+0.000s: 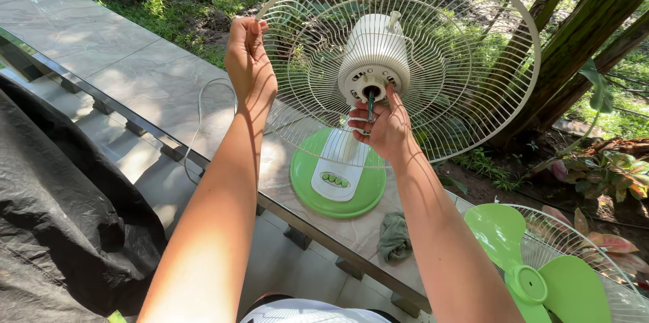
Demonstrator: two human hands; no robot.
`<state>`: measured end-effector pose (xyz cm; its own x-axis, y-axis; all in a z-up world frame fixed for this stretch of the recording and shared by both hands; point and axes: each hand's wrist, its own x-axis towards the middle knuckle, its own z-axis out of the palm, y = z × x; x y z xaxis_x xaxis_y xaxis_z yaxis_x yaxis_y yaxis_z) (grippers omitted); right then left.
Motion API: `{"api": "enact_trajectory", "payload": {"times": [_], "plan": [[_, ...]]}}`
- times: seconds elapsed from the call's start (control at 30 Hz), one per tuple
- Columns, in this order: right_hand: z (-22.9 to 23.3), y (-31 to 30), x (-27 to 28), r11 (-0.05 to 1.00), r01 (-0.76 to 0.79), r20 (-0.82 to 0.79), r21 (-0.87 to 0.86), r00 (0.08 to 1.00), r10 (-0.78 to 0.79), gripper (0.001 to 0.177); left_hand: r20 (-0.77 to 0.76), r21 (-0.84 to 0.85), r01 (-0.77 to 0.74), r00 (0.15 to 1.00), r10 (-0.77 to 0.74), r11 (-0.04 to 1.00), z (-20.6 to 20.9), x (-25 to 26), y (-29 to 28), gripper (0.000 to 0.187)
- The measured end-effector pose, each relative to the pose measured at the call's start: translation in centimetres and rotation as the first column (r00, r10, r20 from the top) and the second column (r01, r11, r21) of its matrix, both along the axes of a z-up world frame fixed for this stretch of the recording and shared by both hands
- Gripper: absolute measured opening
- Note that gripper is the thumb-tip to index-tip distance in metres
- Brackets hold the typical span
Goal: The person disassembles a green table fan on a tiled balcony. They remove the front grille, unscrew the central hub nut, detach the fan blades, and then use a screwdriver to loosen and remove the rear grille screws.
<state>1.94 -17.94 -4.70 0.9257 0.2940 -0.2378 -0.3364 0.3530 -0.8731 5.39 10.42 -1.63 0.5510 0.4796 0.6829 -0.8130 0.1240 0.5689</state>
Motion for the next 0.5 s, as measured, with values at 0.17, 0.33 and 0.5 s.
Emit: {"api": "enact_trajectory", "payload": {"times": [0.17, 0.33, 0.5], "plan": [[-0.40, -0.25, 0.07, 1.000, -0.013, 0.027, 0.017, 1.000, 0.013, 0.080, -0.044, 0.082, -0.120, 0.991, 0.124, 0.989, 0.24, -0.57, -0.19, 0.015], [-0.18, -0.42, 0.26, 0.997, -0.042, -0.014, 0.066, 0.999, 0.043, 0.081, -0.098, 0.119, -0.173, 0.978, 0.185, 0.978, 0.27, -0.49, 0.01, 0.019], [-0.02, -0.65, -0.23, 0.994, -0.062, -0.035, 0.095, 0.997, 0.066, 0.080, 0.000, 0.006, -0.002, 1.000, 0.002, 1.000, -0.02, 0.25, 0.50, 0.018]]}}
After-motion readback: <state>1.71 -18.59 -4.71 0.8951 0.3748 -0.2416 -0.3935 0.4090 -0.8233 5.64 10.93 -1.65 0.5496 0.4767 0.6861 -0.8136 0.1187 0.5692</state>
